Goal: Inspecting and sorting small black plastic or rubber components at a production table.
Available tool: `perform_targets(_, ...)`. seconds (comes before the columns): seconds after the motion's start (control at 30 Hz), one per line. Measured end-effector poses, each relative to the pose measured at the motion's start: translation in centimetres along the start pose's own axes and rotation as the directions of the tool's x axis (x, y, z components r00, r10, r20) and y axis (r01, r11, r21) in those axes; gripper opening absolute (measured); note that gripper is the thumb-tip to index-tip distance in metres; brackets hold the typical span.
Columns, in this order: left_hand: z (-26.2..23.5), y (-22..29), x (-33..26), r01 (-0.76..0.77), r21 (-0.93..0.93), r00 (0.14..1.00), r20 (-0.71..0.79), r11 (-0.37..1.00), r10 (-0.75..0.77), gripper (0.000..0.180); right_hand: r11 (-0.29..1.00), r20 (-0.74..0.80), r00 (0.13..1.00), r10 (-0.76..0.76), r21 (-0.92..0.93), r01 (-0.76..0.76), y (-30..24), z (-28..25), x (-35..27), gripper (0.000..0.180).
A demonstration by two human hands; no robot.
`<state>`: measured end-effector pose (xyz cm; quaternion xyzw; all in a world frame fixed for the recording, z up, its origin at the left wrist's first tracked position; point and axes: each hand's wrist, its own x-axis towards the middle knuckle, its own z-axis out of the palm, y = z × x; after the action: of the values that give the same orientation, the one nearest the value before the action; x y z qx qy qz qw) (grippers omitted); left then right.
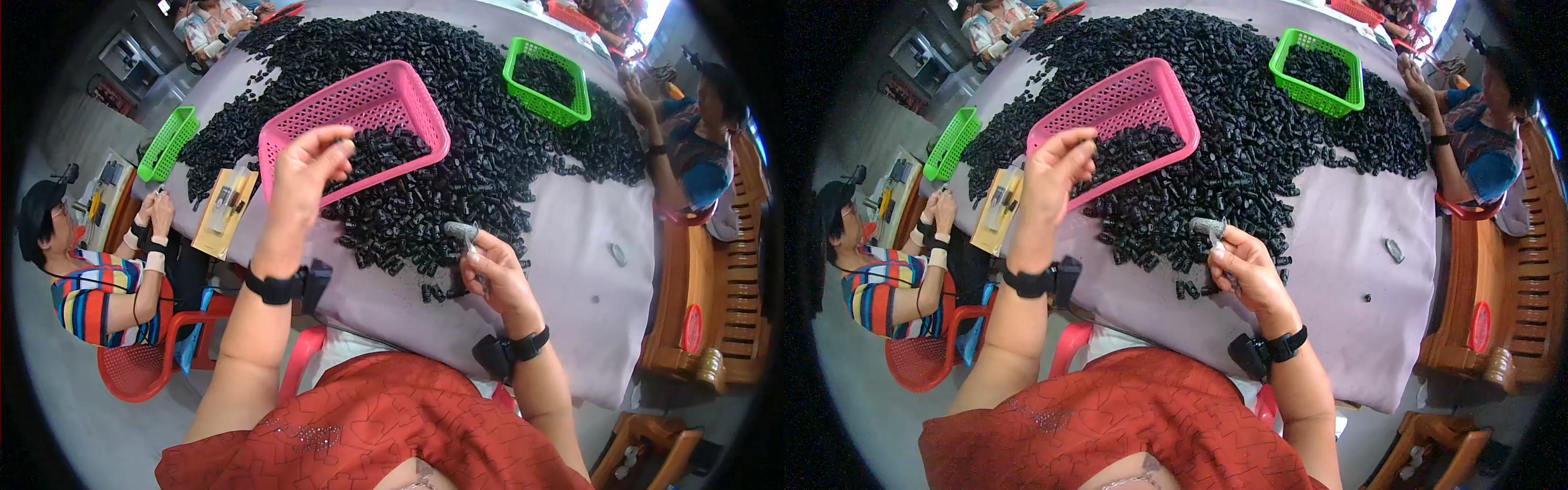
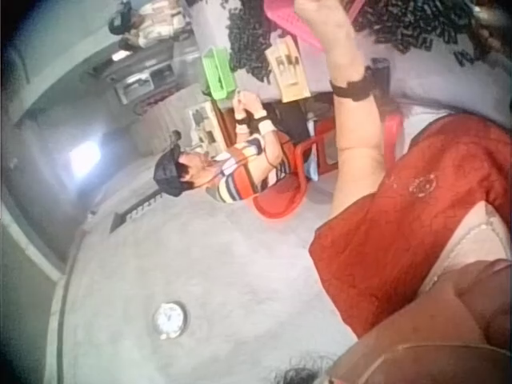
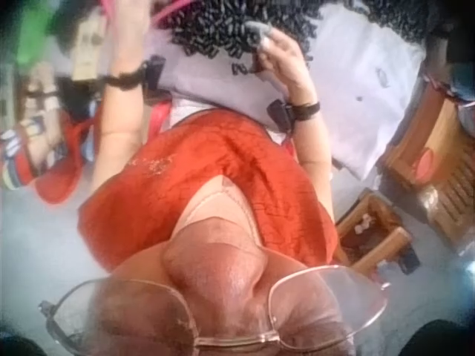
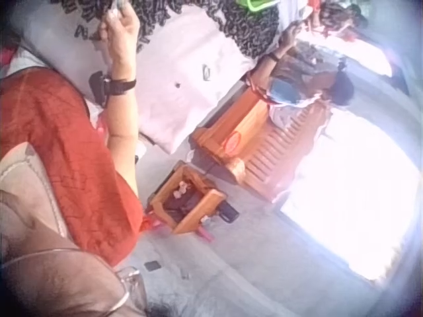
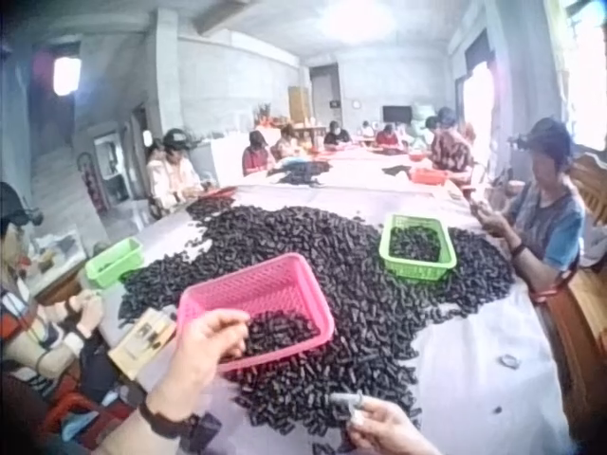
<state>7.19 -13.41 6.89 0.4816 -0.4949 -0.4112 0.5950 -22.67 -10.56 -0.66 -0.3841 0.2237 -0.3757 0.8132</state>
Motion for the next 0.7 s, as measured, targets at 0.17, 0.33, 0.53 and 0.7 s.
perform_targets(0.17,0.4,0.4,-0.8,-0.157,0.319,0.974,-0.106,0.935,0.200,0.038,1.000,-0.045,0.999,-0.020,-0.009,0.019,0.1,-0.3,0.0,0.048)
perform_targets(0.33,5.5,-3.3,-8.0,-0.132,0.374,0.898,0.437,0.918,-0.049,0.036,0.996,-0.114,0.991,-0.070,-0.066,0.063,-1.1,0.6,-0.5,0.046)
perform_targets(0.53,7.1,-7.6,-10.8,-0.445,0.511,0.757,0.653,0.735,0.004,0.033,0.971,-0.134,0.986,-0.099,-0.228,0.067,-2.2,2.9,-2.2,0.041)
perform_targets(0.7,6.9,-7.5,-11.0,-0.506,0.507,0.738,0.674,0.698,0.045,0.031,0.941,-0.171,0.984,-0.044,-0.339,-0.017,-1.6,4.5,-4.1,0.035)
